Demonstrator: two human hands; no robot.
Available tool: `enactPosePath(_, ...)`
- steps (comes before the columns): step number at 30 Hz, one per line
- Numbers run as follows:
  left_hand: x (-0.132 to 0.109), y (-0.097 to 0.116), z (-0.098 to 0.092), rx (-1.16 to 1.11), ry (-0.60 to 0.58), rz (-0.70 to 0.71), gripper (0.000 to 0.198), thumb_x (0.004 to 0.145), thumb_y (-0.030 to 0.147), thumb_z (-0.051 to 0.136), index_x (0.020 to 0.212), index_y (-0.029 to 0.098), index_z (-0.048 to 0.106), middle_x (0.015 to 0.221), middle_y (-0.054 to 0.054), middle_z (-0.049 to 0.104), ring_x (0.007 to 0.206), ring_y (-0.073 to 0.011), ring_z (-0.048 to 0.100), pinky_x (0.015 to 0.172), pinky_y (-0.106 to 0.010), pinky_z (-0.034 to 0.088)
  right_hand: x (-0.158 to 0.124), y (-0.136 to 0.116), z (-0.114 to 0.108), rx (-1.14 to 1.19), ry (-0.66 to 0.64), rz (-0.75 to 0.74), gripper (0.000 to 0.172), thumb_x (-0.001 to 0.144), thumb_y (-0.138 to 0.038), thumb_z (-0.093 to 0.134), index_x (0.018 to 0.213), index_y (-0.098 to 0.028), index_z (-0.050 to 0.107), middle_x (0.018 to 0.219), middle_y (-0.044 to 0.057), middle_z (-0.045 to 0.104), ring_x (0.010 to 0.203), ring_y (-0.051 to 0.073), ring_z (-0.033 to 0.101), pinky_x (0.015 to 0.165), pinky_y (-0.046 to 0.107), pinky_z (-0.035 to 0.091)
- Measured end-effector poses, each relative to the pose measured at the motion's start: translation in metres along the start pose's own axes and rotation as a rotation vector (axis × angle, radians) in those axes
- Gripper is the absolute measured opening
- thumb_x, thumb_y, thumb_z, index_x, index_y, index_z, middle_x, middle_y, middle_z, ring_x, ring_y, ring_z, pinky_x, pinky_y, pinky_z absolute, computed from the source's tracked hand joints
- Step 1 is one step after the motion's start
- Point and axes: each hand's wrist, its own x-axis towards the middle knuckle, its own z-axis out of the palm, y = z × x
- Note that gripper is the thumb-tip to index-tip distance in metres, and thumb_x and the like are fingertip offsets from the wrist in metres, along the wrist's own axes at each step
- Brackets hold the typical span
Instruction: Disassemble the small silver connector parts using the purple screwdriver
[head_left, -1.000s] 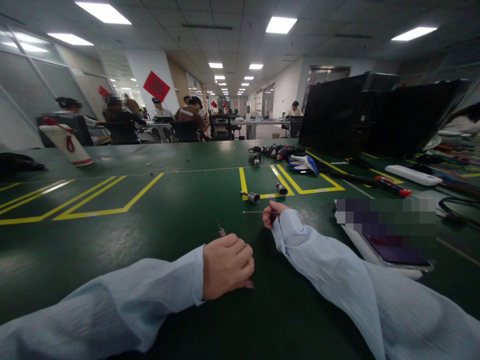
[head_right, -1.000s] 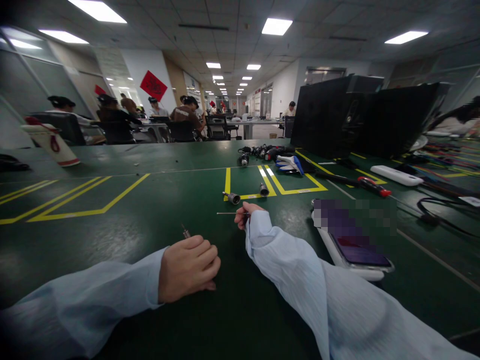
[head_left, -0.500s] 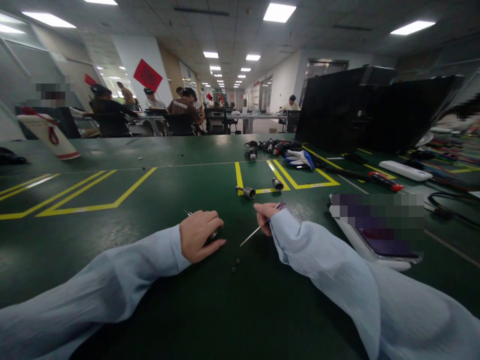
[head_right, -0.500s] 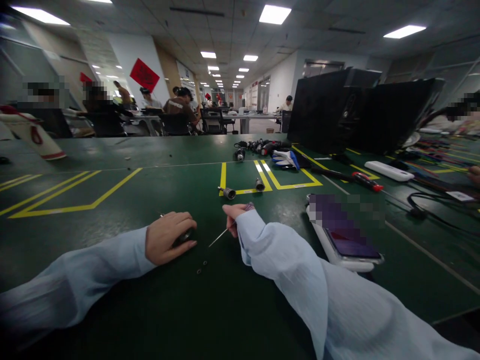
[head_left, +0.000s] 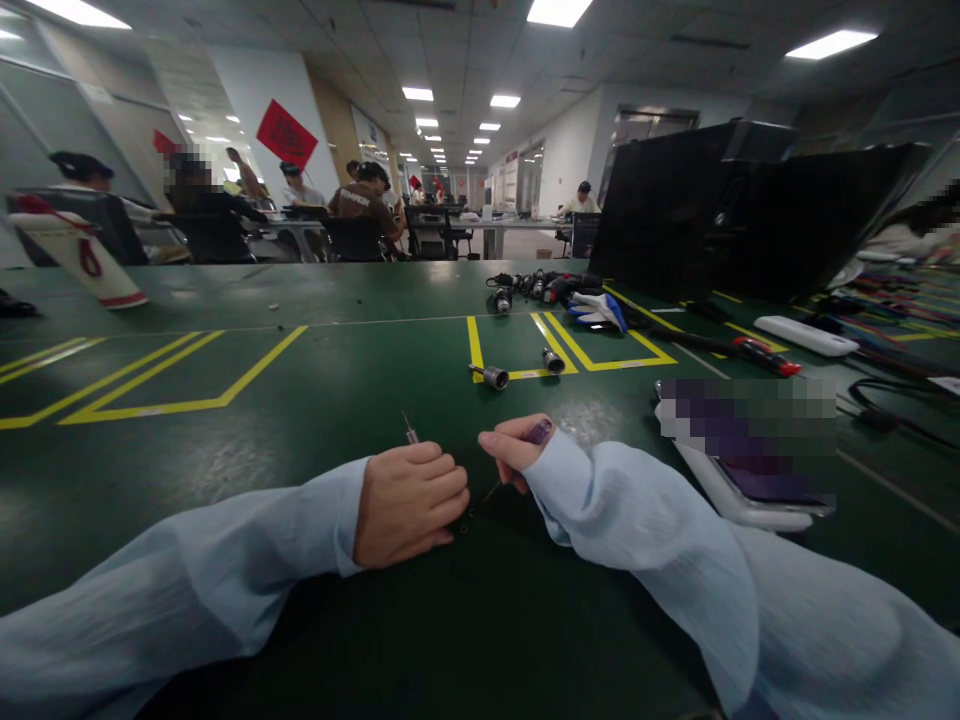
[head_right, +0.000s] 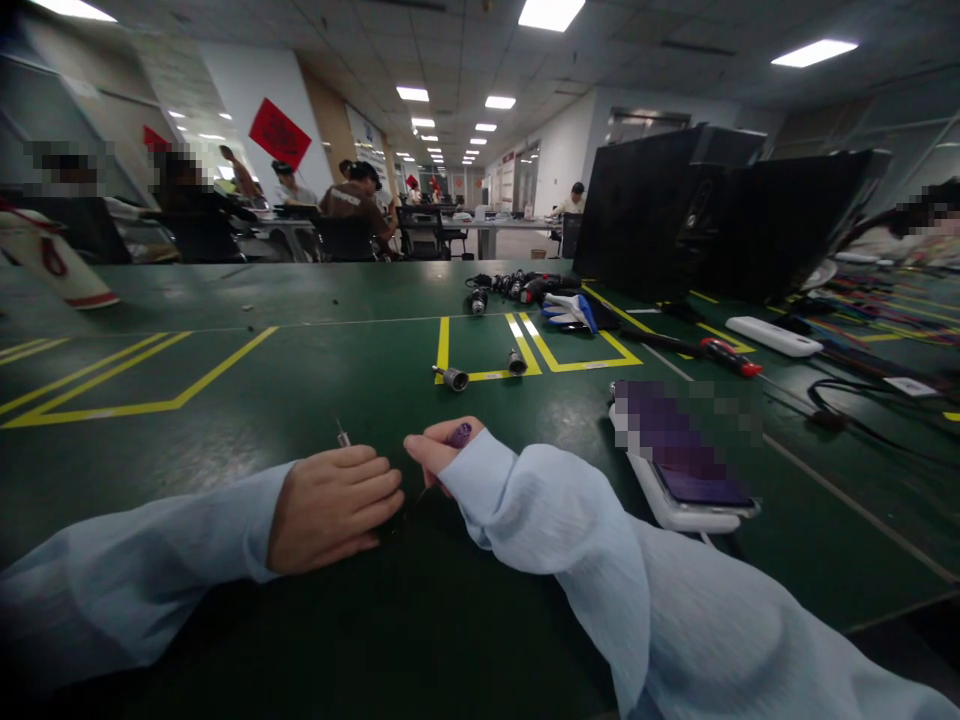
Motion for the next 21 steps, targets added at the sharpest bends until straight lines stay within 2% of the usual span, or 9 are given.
enactPosePath(4, -0.001, -0.001, -0.003, -0.077, 0.012, 0.023, 0.029, 0.071, 0.026, 0.042, 0.094, 0.013, 0.053, 0.082, -0.008, 0.055, 0.072, -0.0210, 0.047, 0.066, -0.036, 0.035, -0.002, -0.006, 0.002, -0.037, -0.041, -0.001, 0.035, 0.073, -0.027, 0.050, 0.040, -0.016, 0.046, 0.032, -0.006, 0.039, 0.030, 0.004, 0.034, 0.032, 0.018, 0.023)
enactPosePath(10, -0.003, -0.006, -0.008, -0.166, 0.050, -0.059, 0.033, 0.063, 0.020, 0.041, 0.093, 0.013, 0.054, 0.082, -0.011, 0.055, 0.073, -0.0219, 0.048, 0.068, -0.037, 0.037, 0.000, -0.012, 0.004, -0.083, 0.059, 0.086, 0.039, 0.075, -0.023, 0.047, 0.037, -0.017, 0.044, 0.027, -0.007, 0.034, 0.027, 0.005, 0.031, 0.031, 0.019, 0.022)
enactPosePath(15, 0.002, 0.001, -0.009, -0.130, -0.068, -0.042, 0.041, 0.052, 0.016, 0.044, 0.091, 0.011, 0.056, 0.082, -0.011, 0.056, 0.070, -0.0221, 0.047, 0.066, -0.037, 0.036, 0.000, -0.012, 0.008, -0.169, 0.100, 0.127, 0.037, 0.074, -0.024, 0.048, 0.039, -0.016, 0.044, 0.029, -0.007, 0.034, 0.027, 0.004, 0.031, 0.031, 0.018, 0.022)
enactPosePath(17, 0.003, 0.002, -0.009, -0.143, -0.080, -0.043, 0.042, 0.052, 0.016, 0.045, 0.092, 0.011, 0.056, 0.084, -0.011, 0.056, 0.072, -0.0225, 0.047, 0.067, -0.038, 0.036, -0.001, -0.012, 0.011, -0.229, 0.107, 0.105, 0.035, 0.073, -0.027, 0.049, 0.040, -0.017, 0.044, 0.030, -0.007, 0.035, 0.028, 0.004, 0.033, 0.031, 0.018, 0.021)
enactPosePath(21, -0.001, -0.008, -0.003, -0.357, 0.029, -0.147, 0.040, 0.059, 0.015, 0.042, 0.098, 0.013, 0.052, 0.091, -0.011, 0.055, 0.079, -0.0221, 0.048, 0.072, -0.036, 0.037, -0.002, -0.011, 0.012, -0.254, 0.099, 0.072, 0.035, 0.073, -0.028, 0.048, 0.040, -0.017, 0.044, 0.030, -0.007, 0.035, 0.030, 0.005, 0.034, 0.032, 0.019, 0.022)
